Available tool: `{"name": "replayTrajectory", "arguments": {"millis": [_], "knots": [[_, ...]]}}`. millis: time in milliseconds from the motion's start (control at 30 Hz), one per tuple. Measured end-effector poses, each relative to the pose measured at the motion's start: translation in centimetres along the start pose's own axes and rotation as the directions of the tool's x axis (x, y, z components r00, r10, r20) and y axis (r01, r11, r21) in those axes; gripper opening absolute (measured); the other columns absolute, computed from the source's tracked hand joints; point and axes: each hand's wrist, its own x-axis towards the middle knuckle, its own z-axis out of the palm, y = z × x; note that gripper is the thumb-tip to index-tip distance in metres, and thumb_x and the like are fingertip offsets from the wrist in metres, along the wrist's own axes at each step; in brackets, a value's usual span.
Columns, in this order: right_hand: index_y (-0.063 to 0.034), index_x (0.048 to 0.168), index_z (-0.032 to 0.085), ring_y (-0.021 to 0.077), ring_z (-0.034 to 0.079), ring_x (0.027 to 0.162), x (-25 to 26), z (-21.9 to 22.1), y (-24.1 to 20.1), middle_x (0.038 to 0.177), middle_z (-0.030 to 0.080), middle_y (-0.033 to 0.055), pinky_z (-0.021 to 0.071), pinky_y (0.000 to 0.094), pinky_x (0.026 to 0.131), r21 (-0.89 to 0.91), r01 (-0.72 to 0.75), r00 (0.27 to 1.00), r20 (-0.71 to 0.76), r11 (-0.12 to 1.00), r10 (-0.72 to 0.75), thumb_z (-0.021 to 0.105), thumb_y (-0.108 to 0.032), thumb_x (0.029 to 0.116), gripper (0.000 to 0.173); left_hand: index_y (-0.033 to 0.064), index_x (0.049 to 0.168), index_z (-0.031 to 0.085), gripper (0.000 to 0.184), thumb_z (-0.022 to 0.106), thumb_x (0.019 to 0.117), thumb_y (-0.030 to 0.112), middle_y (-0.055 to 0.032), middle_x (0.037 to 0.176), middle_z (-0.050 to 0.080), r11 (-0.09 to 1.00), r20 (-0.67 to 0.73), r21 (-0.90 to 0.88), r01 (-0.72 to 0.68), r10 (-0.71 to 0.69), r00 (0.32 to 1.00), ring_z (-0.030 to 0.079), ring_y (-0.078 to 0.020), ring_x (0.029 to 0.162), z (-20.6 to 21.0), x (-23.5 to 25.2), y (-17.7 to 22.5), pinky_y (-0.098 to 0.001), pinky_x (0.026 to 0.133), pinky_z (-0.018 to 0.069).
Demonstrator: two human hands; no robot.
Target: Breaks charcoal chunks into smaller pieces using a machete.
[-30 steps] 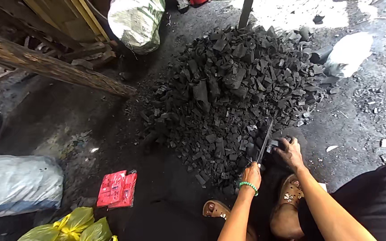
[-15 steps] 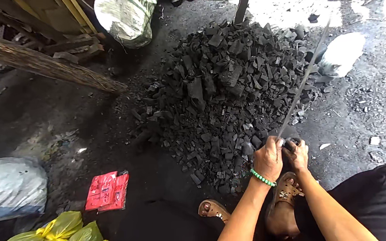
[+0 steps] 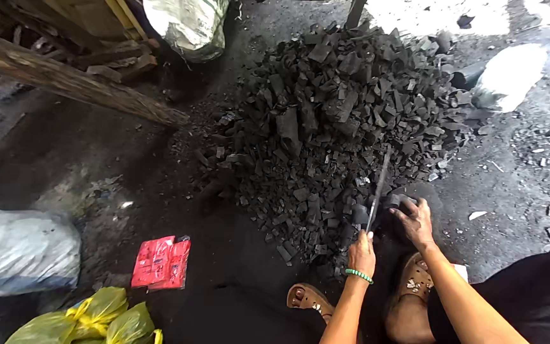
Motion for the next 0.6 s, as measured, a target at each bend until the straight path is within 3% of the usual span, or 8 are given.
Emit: {"name": "replayTrajectory", "arguments": {"millis": [67, 133, 233, 300, 367, 467, 533, 600], "knots": [[-0.0089, 0.14, 0.062, 0.0479, 0.043, 0.139, 1.2, 1.0, -2.4, 0.154, 0.042, 0.0278, 0.039, 0.067, 0.109, 0.146, 0.061, 0.993, 0.095, 0.987, -0.075, 0.085, -0.02, 0.0849, 0.061, -0.0113, 0.128, 0.059, 0.038, 0.043, 0.1101, 0.018, -0.0279, 0.096, 0.07, 0.991, -0.205, -0.132, 0.034, -0.061, 0.977, 0.07, -0.04, 0.089, -0.7, -0.2, -2.3, -0.0558, 0.086, 0.0545], [-0.0105, 0.152, 0.049, 0.052, 0.031, 0.146, 2.9, 2.1, -3.6, 0.162, 0.027, 0.0307, 0.0324, 0.0701, 0.113, 0.169, 0.002, 0.996, 0.088, 0.986, -0.017, 0.083, -0.03, 0.0866, 0.076, -0.0123, 0.133, 0.054, 0.038, 0.04, 0.1107, 0.015, -0.0253, 0.094, 0.067, 0.955, -0.315, -0.276, 0.106, -0.194, 0.929, 0.067, -0.0347, 0.085, -1.6, -0.2, -4.4, -0.0508, 0.085, 0.055], [-0.0139, 0.16, 0.036, 0.0579, 0.022, 0.148, 5.4, 4.2, -3.8, 0.163, 0.016, 0.0369, 0.0219, 0.0733, 0.116, -0.022, -0.153, 0.974, 0.169, 0.988, 0.154, 0.073, -0.048, 0.0933, 0.084, -0.0123, 0.134, 0.052, 0.039, 0.032, 0.1128, 0.014, -0.0238, 0.103, 0.068, 0.864, -0.397, -0.471, 0.18, -0.389, 0.831, 0.068, -0.0299, 0.093, -3.2, -0.1, -6.6, -0.0434, 0.09, 0.0544], [-0.0202, 0.161, 0.036, 0.058, 0.016, 0.151, 5.5, 5.9, -4.4, 0.165, 0.01, 0.0366, 0.0116, 0.0768, 0.116, -0.189, -0.179, 0.946, 0.238, 0.966, 0.222, 0.072, -0.059, 0.0896, 0.089, -0.0118, 0.135, 0.05, 0.04, 0.029, 0.1136, 0.015, -0.0246, 0.109, 0.067, 0.778, -0.384, -0.594, 0.203, -0.496, 0.779, 0.068, -0.0293, 0.097, -3.8, 0.1, -7.9, -0.042, 0.09, 0.0553], [-0.0223, 0.158, 0.041, 0.0613, 0.02, 0.147, 4.6, 7.7, -5.2, 0.164, 0.008, 0.0384, 0.0157, 0.0805, 0.112, -0.249, -0.17, 0.947, 0.227, 0.954, 0.227, 0.078, -0.061, 0.083, 0.093, -0.0096, 0.138, 0.047, 0.042, 0.027, 0.1143, 0.018, -0.0256, 0.115, 0.065, 0.676, -0.306, -0.694, 0.246, -0.587, 0.75, 0.068, -0.0309, 0.096, -4.1, 0.4, -9.0, -0.0441, 0.085, 0.0572], [-0.016, 0.15, 0.053, 0.0658, 0.032, 0.138, 2.0, 9.5, -5.9, 0.165, 0.007, 0.037, 0.0369, 0.0785, 0.101, -0.262, -0.042, 0.963, 0.248, 0.964, 0.109, 0.088, -0.05, 0.0775, 0.088, -0.0058, 0.142, 0.045, 0.044, 0.026, 0.1148, 0.023, -0.0247, 0.111, 0.065, 0.555, -0.176, -0.761, 0.336, -0.675, 0.717, 0.07, -0.0319, 0.086, -3.6, 0.5, -9.9, -0.0459, 0.074, 0.0589], [-0.0205, 0.15, 0.054, 0.065, 0.031, 0.139, 0.6, 10.7, -7.1, 0.168, 0.009, 0.0304, 0.0393, 0.0786, 0.098, -0.273, 0.062, 0.925, 0.377, 0.96, 0.048, 0.089, -0.046, 0.0784, 0.083, -0.0054, 0.141, 0.046, 0.043, 0.026, 0.1148, 0.022, -0.0231, 0.105, 0.066, 0.533, -0.148, -0.76, 0.371, -0.698, 0.7, 0.069, -0.0304, 0.08, -3.1, 0.4, -10.2, -0.0444, 0.071, 0.0587], [-0.0239, 0.152, 0.052, 0.0631, 0.035, 0.138, -0.4, 12.6, -8.4, 0.168, 0.012, 0.0295, 0.0418, 0.0759, 0.098, -0.285, 0.138, 0.869, 0.493, 0.949, 0.022, 0.09, -0.041, 0.0787, 0.084, -0.0066, 0.142, 0.046, 0.042, 0.027, 0.1146, 0.02, -0.0245, 0.107, 0.067, 0.538, -0.172, -0.758, 0.369, -0.71, 0.683, 0.07, -0.0316, 0.082, -2.9, 0.2, -10.8, -0.0454, 0.074, 0.0585]]}}
